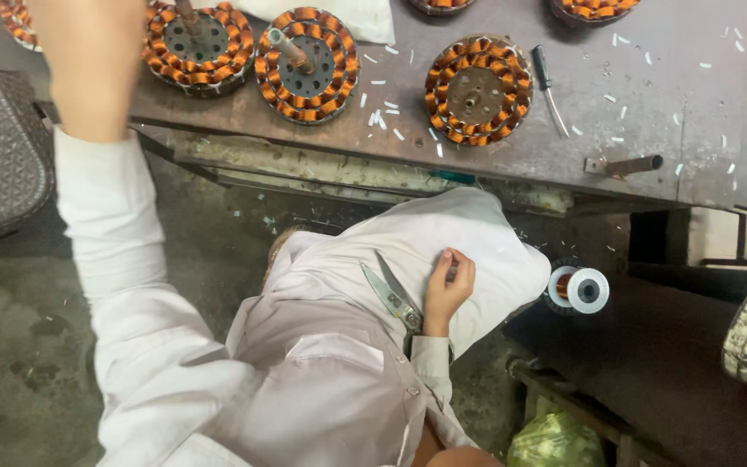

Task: The person inserts small white insulating pieces into slots on a copper-wound stator, using a screwdriver to press them in and scissors to trim excess material. The person repeats this process across multiple stator units on the workbench.

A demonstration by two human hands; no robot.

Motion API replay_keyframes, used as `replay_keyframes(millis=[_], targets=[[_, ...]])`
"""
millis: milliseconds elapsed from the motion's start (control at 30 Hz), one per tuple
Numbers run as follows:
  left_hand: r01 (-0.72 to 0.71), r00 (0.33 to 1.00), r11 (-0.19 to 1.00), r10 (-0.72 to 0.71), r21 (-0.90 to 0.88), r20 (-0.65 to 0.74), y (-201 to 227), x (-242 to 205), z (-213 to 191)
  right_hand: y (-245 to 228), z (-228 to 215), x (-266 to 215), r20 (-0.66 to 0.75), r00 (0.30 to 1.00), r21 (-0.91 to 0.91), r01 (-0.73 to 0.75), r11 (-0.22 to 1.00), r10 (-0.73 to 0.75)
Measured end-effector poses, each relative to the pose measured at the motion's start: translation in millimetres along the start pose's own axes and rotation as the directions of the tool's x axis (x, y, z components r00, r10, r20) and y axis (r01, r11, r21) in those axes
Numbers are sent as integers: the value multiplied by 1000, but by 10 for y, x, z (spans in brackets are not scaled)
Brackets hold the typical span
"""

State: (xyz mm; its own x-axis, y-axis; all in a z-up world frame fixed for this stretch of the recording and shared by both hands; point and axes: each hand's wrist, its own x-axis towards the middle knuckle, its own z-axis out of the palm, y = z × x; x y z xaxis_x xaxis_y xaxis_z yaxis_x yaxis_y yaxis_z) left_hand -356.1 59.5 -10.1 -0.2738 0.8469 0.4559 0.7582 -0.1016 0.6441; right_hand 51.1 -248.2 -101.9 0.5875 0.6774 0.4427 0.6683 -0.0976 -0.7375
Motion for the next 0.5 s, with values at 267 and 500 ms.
replay_keyframes(millis=[267,500], targets=[[-120,972,989,98,88,215,131,-515,1024,47,9,0,-1,993,87,-121,989,122],[-521,752,849,505,-87,424,1125,-2069,1446,32,52,54,34,988,128,-151,980,148]])
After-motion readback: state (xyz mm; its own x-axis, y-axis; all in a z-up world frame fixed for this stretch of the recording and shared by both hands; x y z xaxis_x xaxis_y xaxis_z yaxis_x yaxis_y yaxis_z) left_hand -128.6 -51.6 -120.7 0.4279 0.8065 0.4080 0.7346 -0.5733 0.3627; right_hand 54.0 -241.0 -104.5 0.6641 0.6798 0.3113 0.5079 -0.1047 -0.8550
